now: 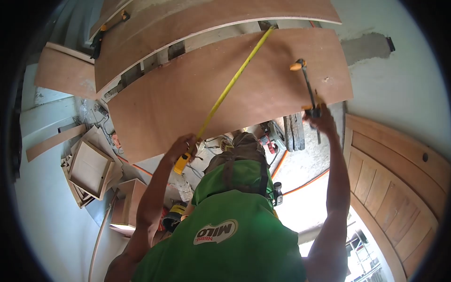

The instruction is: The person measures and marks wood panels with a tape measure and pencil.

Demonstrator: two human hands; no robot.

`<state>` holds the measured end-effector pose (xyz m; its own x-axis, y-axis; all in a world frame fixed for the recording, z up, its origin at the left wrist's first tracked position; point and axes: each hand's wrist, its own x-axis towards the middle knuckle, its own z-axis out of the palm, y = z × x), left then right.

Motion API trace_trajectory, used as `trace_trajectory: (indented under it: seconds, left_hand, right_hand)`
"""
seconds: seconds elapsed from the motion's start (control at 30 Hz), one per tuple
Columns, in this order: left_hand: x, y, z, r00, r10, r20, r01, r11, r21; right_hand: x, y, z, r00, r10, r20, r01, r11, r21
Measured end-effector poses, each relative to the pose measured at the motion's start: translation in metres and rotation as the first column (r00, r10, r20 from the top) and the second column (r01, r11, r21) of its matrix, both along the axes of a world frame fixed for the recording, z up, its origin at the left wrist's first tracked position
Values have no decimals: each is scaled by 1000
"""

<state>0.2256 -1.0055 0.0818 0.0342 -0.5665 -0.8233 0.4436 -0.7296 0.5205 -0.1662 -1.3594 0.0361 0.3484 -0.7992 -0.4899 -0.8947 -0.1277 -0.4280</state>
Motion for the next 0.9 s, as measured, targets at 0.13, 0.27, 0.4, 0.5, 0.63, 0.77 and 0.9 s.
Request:
trace_trajectory:
  seconds: [0.13,0.27,0.4,0.5,0.63,0.77,0.9]
  left_hand:
    - [-29,37,-2,983,30,-182,-40,998,-56]
    - [-51,60,5,993,60,-103,-78,980,-182]
    - [-64,85,2,979,193,66,-178,966,-186]
    - [-78,116,-5,920,366,141,-334,919,-209]
    - [-99,157,-8,754,649,99,-652,758,-9]
    - [-122,202,4,673,737,62,-740,670,62]
    - [-157,192,50,713,493,499,-607,789,88]
  right_hand:
    - [-28,71,-11,992,-20,125,13,998,60]
    - [-35,132,-1,988,-107,114,97,991,93]
    - [-27,171,22,980,-78,184,82,997,-12]
    - [-31,181,23,982,-34,183,44,998,-46]
    - [-30,184,24,985,24,168,-10,996,-84]
    - [-16,170,43,998,14,55,-13,999,-30]
    - [12,150,63,997,42,67,-40,999,-30]
